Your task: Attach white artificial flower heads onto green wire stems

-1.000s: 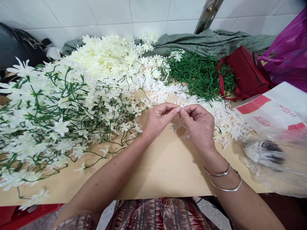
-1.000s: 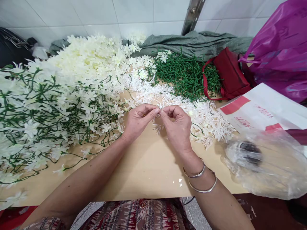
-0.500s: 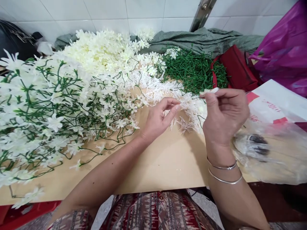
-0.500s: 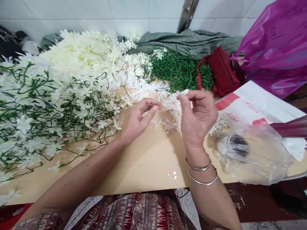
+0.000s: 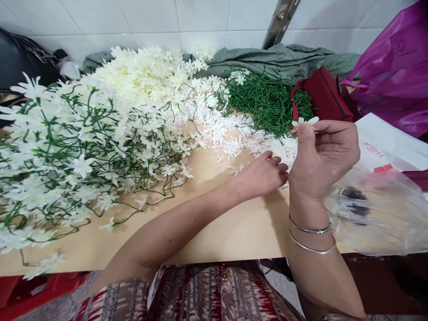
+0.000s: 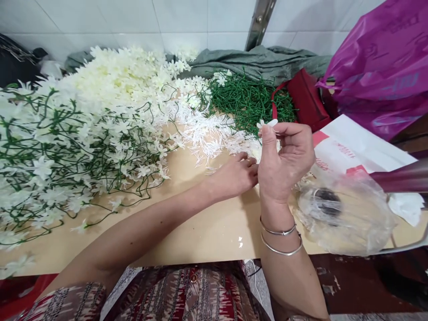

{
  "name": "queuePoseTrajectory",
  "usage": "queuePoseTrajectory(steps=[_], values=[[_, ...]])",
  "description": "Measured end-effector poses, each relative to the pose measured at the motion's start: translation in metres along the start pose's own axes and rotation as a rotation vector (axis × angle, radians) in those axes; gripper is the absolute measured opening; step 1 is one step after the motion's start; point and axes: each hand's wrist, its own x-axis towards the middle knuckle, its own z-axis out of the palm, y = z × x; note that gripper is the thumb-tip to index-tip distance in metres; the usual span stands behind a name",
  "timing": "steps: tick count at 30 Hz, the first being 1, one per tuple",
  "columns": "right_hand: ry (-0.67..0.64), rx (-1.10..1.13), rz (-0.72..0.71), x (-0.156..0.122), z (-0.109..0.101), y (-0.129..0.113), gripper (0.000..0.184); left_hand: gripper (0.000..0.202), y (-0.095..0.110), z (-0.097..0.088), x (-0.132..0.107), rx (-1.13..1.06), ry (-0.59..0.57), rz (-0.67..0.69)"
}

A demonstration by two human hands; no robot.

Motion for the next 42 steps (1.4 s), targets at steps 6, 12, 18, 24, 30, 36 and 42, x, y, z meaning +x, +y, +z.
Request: queuePoseTrajectory(steps=[6,12,18,24,30,36,42], values=[[-0.058,0.053,0.061,0.003,-0.001,0.004,0.025,0.023,-0.024,-0.004,-0.026,-0.047,0.094,-0.121],[-0.193,0.154,0.162,-0.010,0.008,-0.004,0.020,0.031,-0.033,-0.025,-0.079,-0.640,0.574,-0.597],[-0.637,0.126,0.387,-0.031,0.010,-0.021,0.009,0.025,-0.018,-0.024,-0.117,-1.111,0.552,-0.848],[-0.783,0.113,0.474,-0.037,0.008,-0.009,0.015,0.024,-0.008,-0.007,-0.140,-1.057,0.552,-0.867],[-0.847,0.190,0.563,-0.039,-0.001,0.015,0.020,0.023,-0.003,-0.011,-0.140,-1.020,0.556,-0.873],[-0.893,0.134,0.529,-0.039,-0.003,0.012,0.018,0.023,0.000,-0.017,-0.136,-1.039,0.593,-0.897],[-0.897,0.216,0.536,-0.043,0.004,0.000,0.015,0.022,0.000,-0.019,-0.134,-1.089,0.559,-0.884]])
